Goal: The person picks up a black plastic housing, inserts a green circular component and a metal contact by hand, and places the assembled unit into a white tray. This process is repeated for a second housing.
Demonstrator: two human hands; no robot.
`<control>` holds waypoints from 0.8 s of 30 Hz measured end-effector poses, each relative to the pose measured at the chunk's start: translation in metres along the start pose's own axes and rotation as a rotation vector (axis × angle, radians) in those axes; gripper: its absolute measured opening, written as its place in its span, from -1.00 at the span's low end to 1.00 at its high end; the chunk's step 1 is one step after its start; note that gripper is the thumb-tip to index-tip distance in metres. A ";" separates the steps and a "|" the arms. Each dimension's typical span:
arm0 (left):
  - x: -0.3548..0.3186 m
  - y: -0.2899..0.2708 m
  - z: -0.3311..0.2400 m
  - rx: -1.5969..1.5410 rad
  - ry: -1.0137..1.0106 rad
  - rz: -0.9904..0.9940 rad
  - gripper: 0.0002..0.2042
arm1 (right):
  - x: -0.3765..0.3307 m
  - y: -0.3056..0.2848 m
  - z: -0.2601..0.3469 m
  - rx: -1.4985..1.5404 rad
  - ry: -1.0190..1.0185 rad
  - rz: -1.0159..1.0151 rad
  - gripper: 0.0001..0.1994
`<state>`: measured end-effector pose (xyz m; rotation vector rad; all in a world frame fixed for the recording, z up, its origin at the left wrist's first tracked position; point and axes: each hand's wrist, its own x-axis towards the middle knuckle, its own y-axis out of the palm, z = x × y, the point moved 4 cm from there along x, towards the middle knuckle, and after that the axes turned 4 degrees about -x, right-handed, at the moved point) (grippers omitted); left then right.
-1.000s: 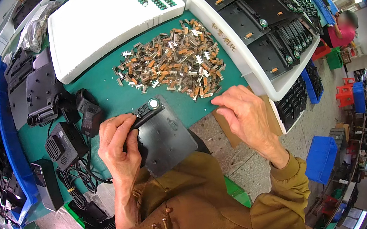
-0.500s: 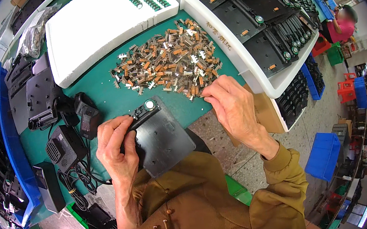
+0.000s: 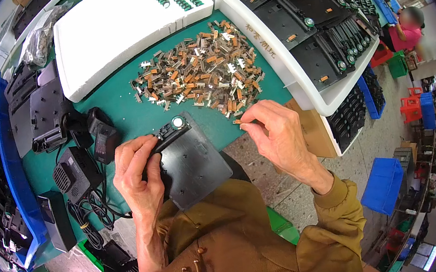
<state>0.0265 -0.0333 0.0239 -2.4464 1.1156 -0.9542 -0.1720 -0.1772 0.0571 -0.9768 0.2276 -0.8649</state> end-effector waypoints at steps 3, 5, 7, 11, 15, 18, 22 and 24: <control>0.002 0.000 -0.003 -0.018 0.005 -0.006 -0.71 | -0.002 0.002 0.001 0.143 0.111 0.051 -0.87; 0.000 0.001 0.000 -0.022 0.005 -0.013 -0.69 | -0.002 0.008 0.004 0.225 0.105 0.062 -0.85; -0.001 0.001 0.001 -0.018 0.007 -0.017 -0.69 | -0.004 0.012 0.012 0.291 0.157 0.130 -0.80; 0.000 0.000 -0.001 -0.019 0.007 -0.021 -0.71 | -0.009 0.020 0.019 0.307 0.063 0.110 -0.83; 0.000 0.000 0.000 -0.021 0.011 -0.032 -0.71 | -0.010 0.028 0.028 0.279 0.029 0.104 -0.84; -0.001 0.000 0.002 -0.017 0.023 -0.033 -0.71 | -0.012 0.036 0.036 0.258 0.020 0.069 -0.87; -0.001 0.000 0.003 -0.020 0.023 -0.036 -0.71 | -0.014 0.044 0.043 0.187 -0.013 0.001 -0.90; -0.002 0.001 0.003 -0.023 0.020 -0.035 -0.71 | -0.016 0.047 0.044 0.157 -0.050 -0.033 -0.90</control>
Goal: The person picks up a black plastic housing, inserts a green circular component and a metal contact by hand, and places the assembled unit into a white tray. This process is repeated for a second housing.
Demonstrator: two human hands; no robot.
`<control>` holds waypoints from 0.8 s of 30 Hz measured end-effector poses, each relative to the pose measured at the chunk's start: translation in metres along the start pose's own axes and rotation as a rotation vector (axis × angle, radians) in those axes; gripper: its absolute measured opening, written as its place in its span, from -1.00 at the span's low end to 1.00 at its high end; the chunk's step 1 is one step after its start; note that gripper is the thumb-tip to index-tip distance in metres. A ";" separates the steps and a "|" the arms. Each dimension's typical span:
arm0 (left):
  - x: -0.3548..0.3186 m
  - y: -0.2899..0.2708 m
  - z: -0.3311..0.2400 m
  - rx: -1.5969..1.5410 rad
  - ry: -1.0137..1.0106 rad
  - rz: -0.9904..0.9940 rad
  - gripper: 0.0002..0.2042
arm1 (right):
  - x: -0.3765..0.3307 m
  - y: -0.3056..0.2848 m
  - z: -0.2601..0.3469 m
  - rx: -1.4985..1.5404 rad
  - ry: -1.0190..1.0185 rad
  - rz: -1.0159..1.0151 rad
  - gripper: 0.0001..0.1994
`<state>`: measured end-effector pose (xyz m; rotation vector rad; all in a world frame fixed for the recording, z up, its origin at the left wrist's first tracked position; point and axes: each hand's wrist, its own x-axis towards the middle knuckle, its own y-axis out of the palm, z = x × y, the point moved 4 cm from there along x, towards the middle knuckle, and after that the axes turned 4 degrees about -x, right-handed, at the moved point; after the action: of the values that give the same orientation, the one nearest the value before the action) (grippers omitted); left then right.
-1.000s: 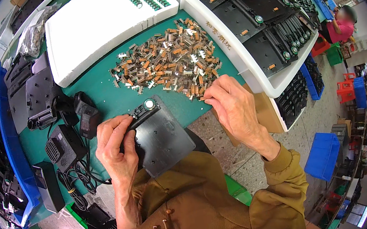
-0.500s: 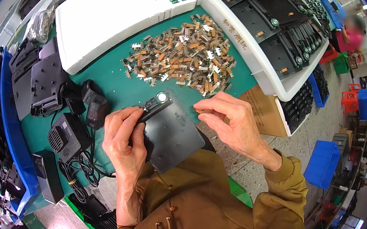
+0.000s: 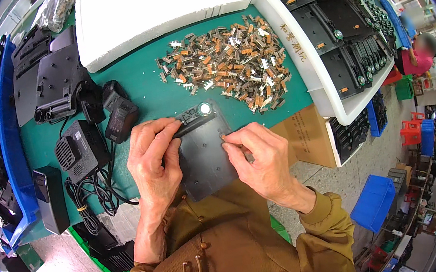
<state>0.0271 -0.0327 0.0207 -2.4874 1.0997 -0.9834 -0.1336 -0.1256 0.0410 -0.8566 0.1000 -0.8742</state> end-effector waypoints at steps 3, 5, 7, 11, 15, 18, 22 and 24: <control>-0.001 -0.001 0.000 -0.006 -0.011 -0.008 -0.70 | -0.003 0.004 0.002 -0.086 -0.034 -0.044 -0.90; -0.001 0.000 0.001 -0.014 -0.009 -0.011 -0.70 | -0.004 0.004 0.002 -0.134 -0.041 -0.085 -0.89; 0.000 0.000 0.000 -0.011 -0.012 -0.003 -0.70 | -0.005 0.005 0.003 -0.123 -0.015 -0.078 -0.90; -0.001 -0.001 0.000 -0.009 -0.015 0.002 -0.70 | -0.005 0.004 0.006 -0.034 0.064 -0.028 -0.90; -0.001 0.000 0.000 -0.010 -0.026 0.009 -0.70 | -0.005 0.001 0.008 -0.099 -0.010 -0.018 -0.91; -0.001 0.000 0.000 -0.009 -0.022 0.006 -0.70 | -0.003 0.003 0.008 -0.048 0.083 -0.018 -0.91; -0.001 0.000 0.001 -0.010 -0.029 0.014 -0.70 | -0.001 0.000 0.007 -0.001 0.172 0.004 -0.94; -0.001 -0.001 0.001 -0.008 -0.031 0.015 -0.70 | -0.001 0.000 0.005 0.026 0.214 0.031 -0.96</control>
<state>0.0274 -0.0313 0.0198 -2.4885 1.1134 -0.9356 -0.1325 -0.1217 0.0440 -0.7332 0.2873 -0.9338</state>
